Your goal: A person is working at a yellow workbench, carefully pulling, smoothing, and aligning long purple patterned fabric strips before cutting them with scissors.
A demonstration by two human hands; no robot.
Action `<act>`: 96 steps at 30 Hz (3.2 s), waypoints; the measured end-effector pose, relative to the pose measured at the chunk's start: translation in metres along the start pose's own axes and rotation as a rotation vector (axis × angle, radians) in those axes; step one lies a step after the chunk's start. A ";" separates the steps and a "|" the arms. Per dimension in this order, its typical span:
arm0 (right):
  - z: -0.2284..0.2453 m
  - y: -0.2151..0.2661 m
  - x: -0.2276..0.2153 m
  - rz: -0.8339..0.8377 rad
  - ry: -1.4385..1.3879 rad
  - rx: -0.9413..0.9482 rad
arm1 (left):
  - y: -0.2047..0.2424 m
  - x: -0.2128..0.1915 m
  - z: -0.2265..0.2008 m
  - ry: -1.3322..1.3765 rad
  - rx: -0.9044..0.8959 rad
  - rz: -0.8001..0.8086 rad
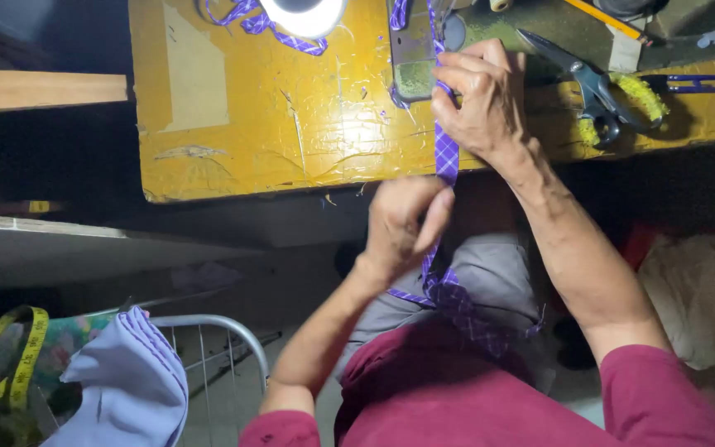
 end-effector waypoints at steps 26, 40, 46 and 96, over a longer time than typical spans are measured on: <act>0.030 0.084 -0.074 0.224 -0.345 0.482 | 0.075 0.069 -0.032 -0.016 0.007 0.218; 0.029 0.094 -0.062 0.137 -0.009 0.193 | -0.002 0.019 0.027 -0.496 0.032 -0.008; 0.027 0.095 -0.057 0.178 0.036 0.166 | -0.013 0.023 0.041 -0.526 0.059 0.012; 0.031 0.023 -0.031 0.387 0.088 0.258 | -0.084 0.023 0.133 -0.698 0.199 0.260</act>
Point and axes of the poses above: each hand's wrist, its own y-axis away from the middle knuckle, its own x-axis out of the palm, z = x × y, the point moved 4 cm from there along -y, towards the middle knuckle, and after that the axes turned 1 degree about y, right-handed, at the moved point
